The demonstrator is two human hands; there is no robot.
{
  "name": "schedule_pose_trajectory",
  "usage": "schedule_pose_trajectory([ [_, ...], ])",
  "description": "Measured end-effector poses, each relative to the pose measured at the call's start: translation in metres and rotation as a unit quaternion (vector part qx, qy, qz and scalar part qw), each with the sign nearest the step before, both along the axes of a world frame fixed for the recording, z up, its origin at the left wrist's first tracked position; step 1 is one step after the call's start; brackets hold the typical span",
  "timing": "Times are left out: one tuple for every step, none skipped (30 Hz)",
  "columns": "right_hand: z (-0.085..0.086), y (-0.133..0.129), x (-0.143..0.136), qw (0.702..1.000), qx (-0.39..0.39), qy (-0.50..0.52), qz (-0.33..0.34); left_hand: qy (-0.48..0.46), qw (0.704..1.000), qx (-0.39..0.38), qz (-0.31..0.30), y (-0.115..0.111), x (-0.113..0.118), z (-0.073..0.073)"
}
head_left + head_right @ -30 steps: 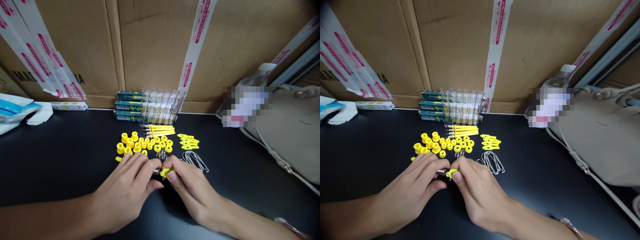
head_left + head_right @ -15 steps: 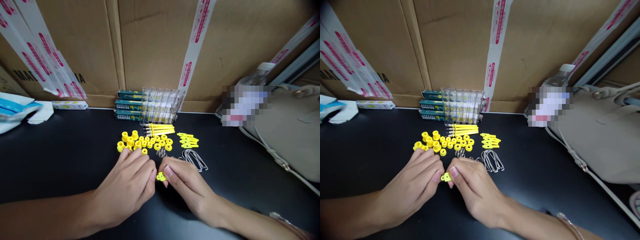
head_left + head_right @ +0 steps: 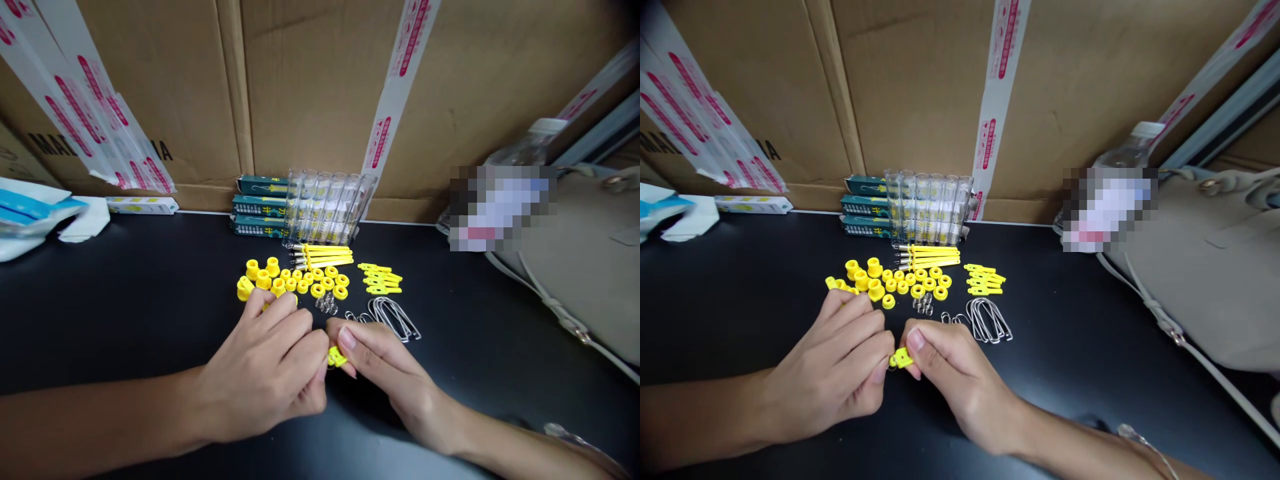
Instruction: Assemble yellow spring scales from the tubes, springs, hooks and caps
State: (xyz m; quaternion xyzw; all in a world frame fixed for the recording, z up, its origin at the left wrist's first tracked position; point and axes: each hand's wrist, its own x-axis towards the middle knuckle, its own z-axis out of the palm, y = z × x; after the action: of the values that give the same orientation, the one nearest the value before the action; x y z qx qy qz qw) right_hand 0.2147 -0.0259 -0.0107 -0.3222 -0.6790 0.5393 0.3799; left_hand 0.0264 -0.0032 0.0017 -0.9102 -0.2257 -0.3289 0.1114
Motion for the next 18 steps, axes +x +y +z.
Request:
schedule_pose_trajectory([
  [-0.0003,0.0001,0.0001,1.000,-0.006,0.003,0.002,-0.003,1.000,0.007,-0.003,0.0003,0.0001,-0.0002],
  [-0.0006,0.0001,0.0004,1.000,-0.012,0.005,0.004,-0.006,1.000,0.014,-0.006,0.0008,0.0001,-0.0004],
  [-0.0010,0.0001,0.0008,1.000,-0.017,0.009,0.005,-0.008,1.000,0.021,-0.008,0.0014,0.0001,-0.0006],
  [-0.0015,0.0001,0.0013,1.000,-0.022,0.013,0.006,-0.009,0.999,0.028,-0.011,0.0019,0.0000,-0.0007],
  [-0.0020,0.0000,0.0018,1.000,-0.026,0.014,0.006,-0.008,0.999,0.035,-0.013,0.0024,-0.0002,-0.0007],
  [-0.0025,-0.0001,0.0023,0.999,-0.027,0.016,0.007,-0.006,0.999,0.039,-0.014,0.0027,-0.0003,-0.0006],
  [-0.0028,-0.0002,0.0027,0.999,-0.029,0.016,0.008,-0.004,0.999,0.041,-0.017,0.0028,-0.0005,-0.0004],
  [-0.0029,-0.0003,0.0030,0.999,-0.031,0.016,0.009,-0.002,0.999,0.043,-0.019,0.0028,-0.0006,-0.0003],
  [-0.0028,-0.0004,0.0032,0.999,-0.033,0.016,0.011,-0.002,0.999,0.046,-0.021,0.0025,-0.0008,-0.0002],
  [-0.0025,-0.0005,0.0033,0.999,-0.034,0.017,0.013,-0.002,0.999,0.049,-0.023,0.0021,-0.0008,-0.0002],
  [-0.0019,-0.0007,0.0033,0.999,-0.037,0.020,0.015,-0.002,0.998,0.052,-0.025,0.0016,-0.0009,-0.0003],
  [-0.0012,-0.0008,0.0032,0.999,-0.042,0.023,0.019,-0.003,0.998,0.057,-0.027,0.0010,-0.0009,-0.0006],
  [-0.0005,-0.0010,0.0032,0.998,-0.047,0.023,0.020,-0.003,0.998,0.062,-0.029,0.0004,-0.0008,-0.0009],
  [0.0003,-0.0012,0.0031,0.998,-0.051,0.024,0.024,-0.001,0.997,0.070,-0.031,-0.0003,-0.0007,-0.0013],
  [0.0008,-0.0014,0.0031,0.998,-0.053,0.022,0.026,0.002,0.996,0.078,-0.031,-0.0010,-0.0007,-0.0017],
  [0.0012,-0.0016,0.0031,0.998,-0.053,0.019,0.029,0.007,0.996,0.087,-0.030,-0.0018,-0.0007,-0.0021],
  [0.0013,-0.0017,0.0033,0.998,-0.049,0.015,0.030,0.013,0.995,0.097,-0.027,-0.0026,-0.0008,-0.0023],
  [0.0012,-0.0018,0.0034,0.999,-0.043,0.011,0.030,0.019,0.994,0.105,-0.024,-0.0033,-0.0011,-0.0024],
])
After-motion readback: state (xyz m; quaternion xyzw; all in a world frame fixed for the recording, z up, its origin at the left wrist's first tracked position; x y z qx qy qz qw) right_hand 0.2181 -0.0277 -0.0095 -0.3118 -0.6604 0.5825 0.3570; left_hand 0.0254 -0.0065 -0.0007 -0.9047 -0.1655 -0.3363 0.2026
